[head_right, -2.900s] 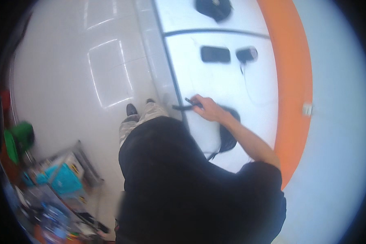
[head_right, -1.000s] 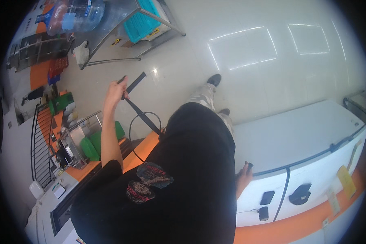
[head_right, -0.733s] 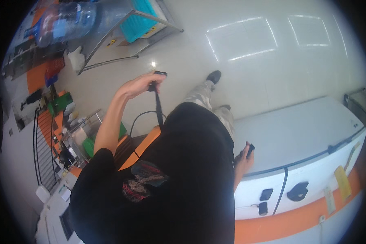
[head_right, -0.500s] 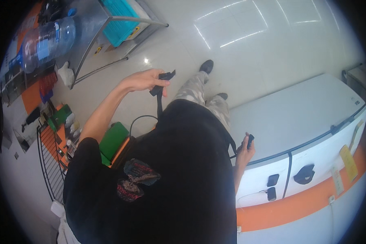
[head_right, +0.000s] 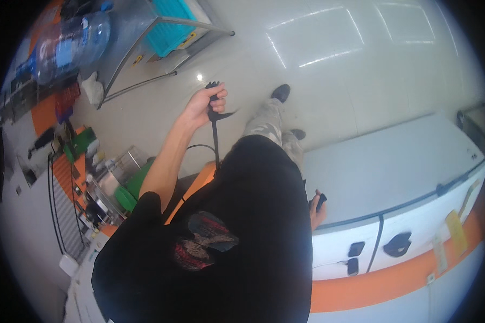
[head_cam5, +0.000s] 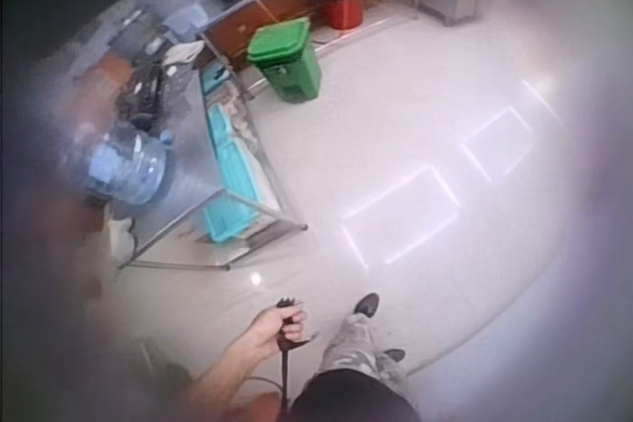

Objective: The person places a black bag on a white counter, then retrieves and arranges several flat white cardboard pieces. They fold the pieces into small box shapes and place them on the counter. The person also handles a roll of tape and a smartphone during the process.

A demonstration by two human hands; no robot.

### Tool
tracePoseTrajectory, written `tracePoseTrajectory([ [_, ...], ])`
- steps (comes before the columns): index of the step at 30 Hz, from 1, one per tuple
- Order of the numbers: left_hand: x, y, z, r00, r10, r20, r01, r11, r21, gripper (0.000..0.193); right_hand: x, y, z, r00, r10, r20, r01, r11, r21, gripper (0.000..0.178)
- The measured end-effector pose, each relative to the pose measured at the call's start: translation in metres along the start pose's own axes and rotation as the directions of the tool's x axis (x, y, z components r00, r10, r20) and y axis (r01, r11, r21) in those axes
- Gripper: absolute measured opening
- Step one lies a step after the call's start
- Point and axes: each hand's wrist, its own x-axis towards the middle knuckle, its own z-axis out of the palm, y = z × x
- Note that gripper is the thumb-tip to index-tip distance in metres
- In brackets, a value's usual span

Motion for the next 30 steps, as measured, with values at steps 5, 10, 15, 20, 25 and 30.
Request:
tracePoseTrajectory([
  [5, -0.015, 0.019, -0.017, 0.996, 0.074, 0.057, -0.077, 0.996, 0.048, 0.027, 0.003, 0.001, -0.004, 1.0, 0.007, 0.013, -0.006, 1.0, -0.025, 0.04],
  [10, -0.023, -0.001, -0.031, 0.969, 0.246, 0.018, -0.221, 0.898, -0.38, 0.043, 0.015, 0.003, -0.02, 1.0, 0.009, 0.001, -0.009, 0.998, -0.067, 0.04],
  [15, -0.035, -0.017, -0.026, 0.922, 0.385, -0.042, -0.372, 0.851, -0.37, 0.036, 0.023, 0.005, -0.034, 1.0, 0.007, -0.016, -0.009, 0.996, -0.094, 0.04],
  [20, -0.048, -0.008, -0.005, 0.906, 0.423, 0.026, -0.415, 0.872, 0.26, 0.036, 0.026, 0.006, -0.043, 1.0, 0.002, -0.02, -0.004, 0.994, -0.107, 0.04],
  [25, -0.052, 0.006, 0.001, 0.885, 0.42, 0.202, -0.421, 0.536, 0.731, 0.042, 0.027, 0.009, -0.045, 0.999, 0.0, -0.035, -0.003, 0.995, -0.096, 0.04],
  [30, -0.05, 0.008, -0.006, 0.918, 0.228, 0.324, -0.365, 0.803, 0.471, 0.055, 0.024, 0.014, -0.044, 0.998, 0.007, -0.058, -0.012, 0.996, -0.086, 0.04],
])
